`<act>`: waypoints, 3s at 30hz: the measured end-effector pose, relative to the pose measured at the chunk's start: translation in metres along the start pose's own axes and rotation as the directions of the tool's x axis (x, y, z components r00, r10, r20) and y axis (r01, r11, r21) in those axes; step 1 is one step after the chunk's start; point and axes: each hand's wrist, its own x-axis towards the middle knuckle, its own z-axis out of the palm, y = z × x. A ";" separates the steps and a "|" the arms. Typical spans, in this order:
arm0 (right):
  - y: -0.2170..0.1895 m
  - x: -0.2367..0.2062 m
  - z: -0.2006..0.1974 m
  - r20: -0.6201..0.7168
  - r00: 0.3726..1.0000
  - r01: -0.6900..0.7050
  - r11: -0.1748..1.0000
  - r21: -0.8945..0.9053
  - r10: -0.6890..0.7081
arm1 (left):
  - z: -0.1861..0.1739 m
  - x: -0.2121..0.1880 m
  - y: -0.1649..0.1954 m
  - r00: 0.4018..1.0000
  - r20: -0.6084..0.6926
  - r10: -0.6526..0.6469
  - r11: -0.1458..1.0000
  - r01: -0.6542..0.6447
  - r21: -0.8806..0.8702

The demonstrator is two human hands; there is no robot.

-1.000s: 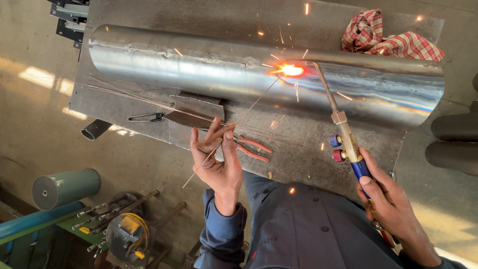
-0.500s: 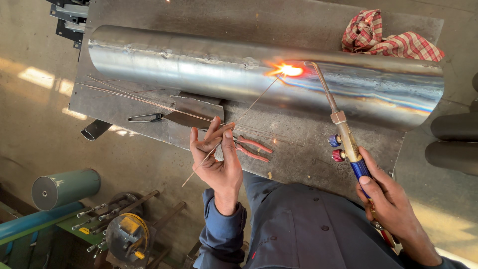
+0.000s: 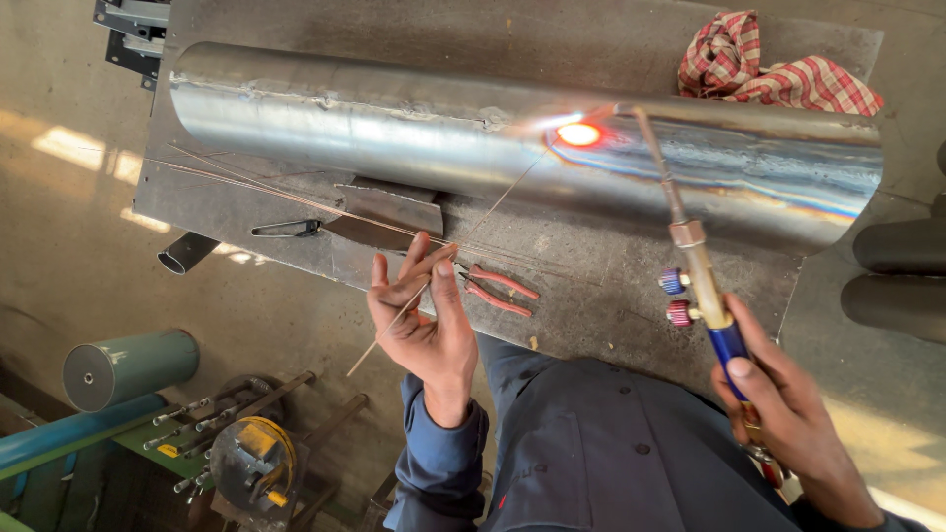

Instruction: The person gas-welds the seam of a large metal cylinder resting on a work table. They hold a welding torch in one hand and feed a filler rod with the other, moving along the seam with sparks flying, then set the torch down at the end.

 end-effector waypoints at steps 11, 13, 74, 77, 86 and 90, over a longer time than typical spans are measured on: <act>0.010 -0.014 -0.007 -0.127 0.991 -0.039 0.998 -0.043 0.033 | 0.001 -0.005 0.000 0.999 0.013 -0.040 0.963 0.042 -0.266; -0.002 -0.013 0.002 -0.159 0.982 -0.120 0.990 -0.078 0.107 | 0.001 -0.006 0.001 1.000 0.012 -0.019 0.986 0.021 -0.168; -0.023 -0.010 0.010 -0.136 0.986 -0.114 0.982 -0.148 0.094 | 0.004 -0.006 -0.001 0.999 0.041 -0.032 0.999 0.033 -0.010; -0.024 -0.010 0.013 -0.158 0.982 -0.131 0.974 -0.185 0.102 | 0.007 -0.006 -0.003 0.998 0.058 -0.025 0.999 0.026 -0.018; -0.027 -0.010 0.015 -0.139 0.986 -0.119 0.974 -0.193 0.093 | 0.007 -0.007 -0.001 0.998 0.053 -0.034 0.999 0.035 -0.023; -0.027 -0.009 0.016 -0.146 0.985 -0.120 0.972 -0.203 0.092 | 0.007 -0.006 -0.002 0.998 0.055 -0.034 0.999 0.035 -0.024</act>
